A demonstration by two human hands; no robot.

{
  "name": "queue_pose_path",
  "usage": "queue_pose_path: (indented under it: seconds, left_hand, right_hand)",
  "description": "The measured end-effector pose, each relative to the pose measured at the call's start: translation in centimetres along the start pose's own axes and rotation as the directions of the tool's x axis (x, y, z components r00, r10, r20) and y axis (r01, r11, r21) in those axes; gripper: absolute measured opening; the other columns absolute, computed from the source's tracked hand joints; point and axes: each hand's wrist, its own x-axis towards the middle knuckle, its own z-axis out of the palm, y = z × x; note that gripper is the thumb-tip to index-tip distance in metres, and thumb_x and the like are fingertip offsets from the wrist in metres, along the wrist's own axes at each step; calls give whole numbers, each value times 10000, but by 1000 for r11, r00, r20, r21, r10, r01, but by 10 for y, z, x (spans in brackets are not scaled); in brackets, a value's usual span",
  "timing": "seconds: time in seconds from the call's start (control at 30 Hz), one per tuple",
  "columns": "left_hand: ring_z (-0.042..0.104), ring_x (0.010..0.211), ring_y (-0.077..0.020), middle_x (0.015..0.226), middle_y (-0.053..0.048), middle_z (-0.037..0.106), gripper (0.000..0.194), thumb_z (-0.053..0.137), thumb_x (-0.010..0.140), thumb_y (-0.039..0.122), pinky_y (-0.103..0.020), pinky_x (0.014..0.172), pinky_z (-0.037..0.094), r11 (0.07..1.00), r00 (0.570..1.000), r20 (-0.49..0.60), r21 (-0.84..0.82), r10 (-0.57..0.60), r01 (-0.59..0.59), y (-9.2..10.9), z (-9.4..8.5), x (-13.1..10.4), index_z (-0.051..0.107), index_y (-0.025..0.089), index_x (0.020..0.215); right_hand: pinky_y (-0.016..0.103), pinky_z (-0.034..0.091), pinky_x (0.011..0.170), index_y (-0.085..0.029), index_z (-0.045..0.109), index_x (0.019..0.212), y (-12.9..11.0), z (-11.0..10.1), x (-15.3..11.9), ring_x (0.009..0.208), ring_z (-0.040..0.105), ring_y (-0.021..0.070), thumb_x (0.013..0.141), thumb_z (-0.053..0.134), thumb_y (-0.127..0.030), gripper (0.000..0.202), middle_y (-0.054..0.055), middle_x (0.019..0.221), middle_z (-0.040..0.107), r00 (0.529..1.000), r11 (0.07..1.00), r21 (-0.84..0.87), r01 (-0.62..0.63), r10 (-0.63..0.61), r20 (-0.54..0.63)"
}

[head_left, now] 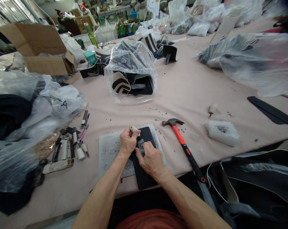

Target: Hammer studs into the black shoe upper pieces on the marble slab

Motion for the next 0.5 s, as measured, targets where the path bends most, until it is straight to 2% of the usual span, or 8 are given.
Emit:
queue_pose_path:
  seconds: [0.13, 0.2, 0.27, 0.33, 0.37, 0.43, 0.5]
  left_hand:
    - [591, 603, -142, 667, -3, 655, 186, 681, 788, 350, -219, 570, 446, 992, 997, -54, 123, 48, -41, 1, 5, -2, 603, 185, 753]
    - [577, 589, -139, 651, 5, 638, 175, 668, 804, 338, -220, 557, 428, 978, 994, -59, 194, 86, -73, 1, 5, -5, 593, 191, 744]
    - [599, 620, -147, 686, -3, 658, 150, 648, 829, 330, -226, 585, 440, 963, 991, -40, 242, 130, -117, 0, 4, -7, 609, 195, 775]
    - [624, 665, -157, 731, -14, 681, 120, 625, 851, 312, -236, 633, 457, 947, 985, 0, 274, 175, -168, -1, 3, -9, 634, 197, 816]
    - [627, 676, -160, 739, -16, 683, 110, 613, 859, 300, -241, 648, 459, 936, 980, 22, 293, 198, -196, -1, 2, -9, 641, 198, 827]
    - [622, 675, -165, 731, -18, 673, 102, 597, 866, 279, -247, 657, 455, 909, 968, 61, 334, 244, -250, -1, 1, -10, 645, 199, 826]
    - [627, 686, -171, 738, -25, 673, 99, 589, 869, 268, -250, 672, 459, 890, 957, 90, 352, 276, -290, 0, 0, -11, 643, 198, 825]
  right_hand:
    - [288, 336, 568, -161, 606, 895, -5, -7, 0, 667, 590, 179, 935, 504, -347, 216, 71, 848, 630, 997, 999, 24, -44, 42, 72]
    - [290, 402, 622, -158, 611, 1004, -5, -19, 1, 750, 619, 200, 914, 538, -362, 235, 82, 919, 649, 990, 993, 109, -46, 31, 139]
    - [308, 462, 692, -170, 568, 1202, 3, -37, 2, 826, 630, 213, 885, 587, -408, 396, 89, 1023, 658, 984, 971, 235, -32, -10, 177]
    - [330, 494, 750, -185, 486, 1341, 23, -57, 4, 871, 624, 217, 886, 590, -451, 537, 103, 1113, 644, 991, 955, 294, -26, -13, 131]
    - [344, 498, 780, -177, 474, 1355, 38, -67, 5, 897, 617, 225, 899, 572, -458, 545, 118, 1138, 633, 996, 965, 259, -38, 17, 82]
    - [383, 485, 843, -140, 516, 1296, 73, -82, 6, 974, 595, 265, 920, 538, -432, 476, 158, 1153, 610, 993, 991, 66, -116, 116, 5]
    - [419, 460, 864, -115, 574, 1170, 107, -92, 5, 1018, 570, 310, 899, 561, -386, 383, 191, 1124, 594, 970, 959, -163, -233, 241, 31]
